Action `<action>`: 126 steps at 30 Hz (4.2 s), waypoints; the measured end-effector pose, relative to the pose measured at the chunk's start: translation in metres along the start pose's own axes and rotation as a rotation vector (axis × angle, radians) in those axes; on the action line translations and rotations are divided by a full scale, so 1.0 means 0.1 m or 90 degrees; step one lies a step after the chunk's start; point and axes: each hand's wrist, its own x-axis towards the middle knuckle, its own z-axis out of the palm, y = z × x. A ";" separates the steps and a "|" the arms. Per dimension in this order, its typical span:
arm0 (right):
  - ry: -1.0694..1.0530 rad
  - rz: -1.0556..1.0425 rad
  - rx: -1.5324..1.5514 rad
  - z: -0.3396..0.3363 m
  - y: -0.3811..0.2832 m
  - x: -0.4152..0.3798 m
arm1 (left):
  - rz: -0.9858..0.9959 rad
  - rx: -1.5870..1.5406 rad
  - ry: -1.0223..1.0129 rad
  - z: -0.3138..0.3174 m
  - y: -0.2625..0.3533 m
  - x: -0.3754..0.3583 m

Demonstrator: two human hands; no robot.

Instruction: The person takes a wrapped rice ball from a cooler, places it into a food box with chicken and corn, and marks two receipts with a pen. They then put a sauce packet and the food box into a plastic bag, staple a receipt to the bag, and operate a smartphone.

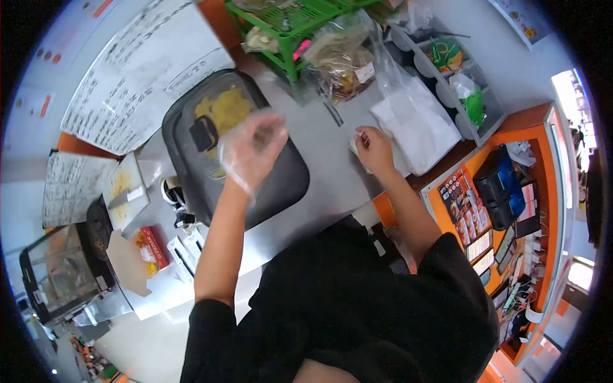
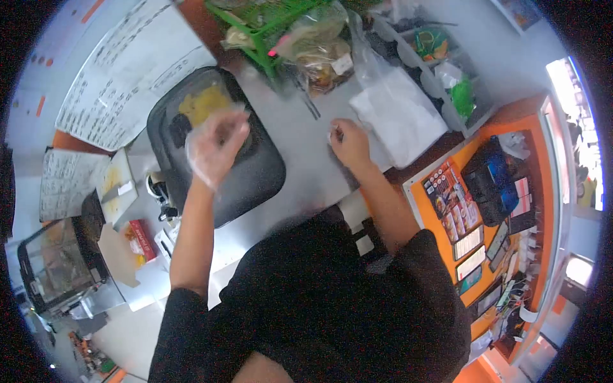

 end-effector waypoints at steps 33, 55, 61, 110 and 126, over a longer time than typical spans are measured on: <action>0.076 0.043 0.130 0.08 0.20 -0.14 | 0.225 0.692 -0.013 1.89 -0.06 2.42; -0.023 0.140 0.124 0.02 0.15 -0.20 | -0.301 -0.588 0.063 0.81 0.38 2.07; 0.038 0.071 0.117 0.00 0.11 -0.27 | -0.288 -0.653 0.074 0.64 0.61 1.84; 0.059 0.052 0.130 0.04 0.14 -0.15 | -0.019 -0.063 -0.039 1.63 0.11 2.47; 0.035 0.087 0.147 0.01 0.14 -0.14 | -0.250 -0.207 -0.160 1.58 0.12 2.66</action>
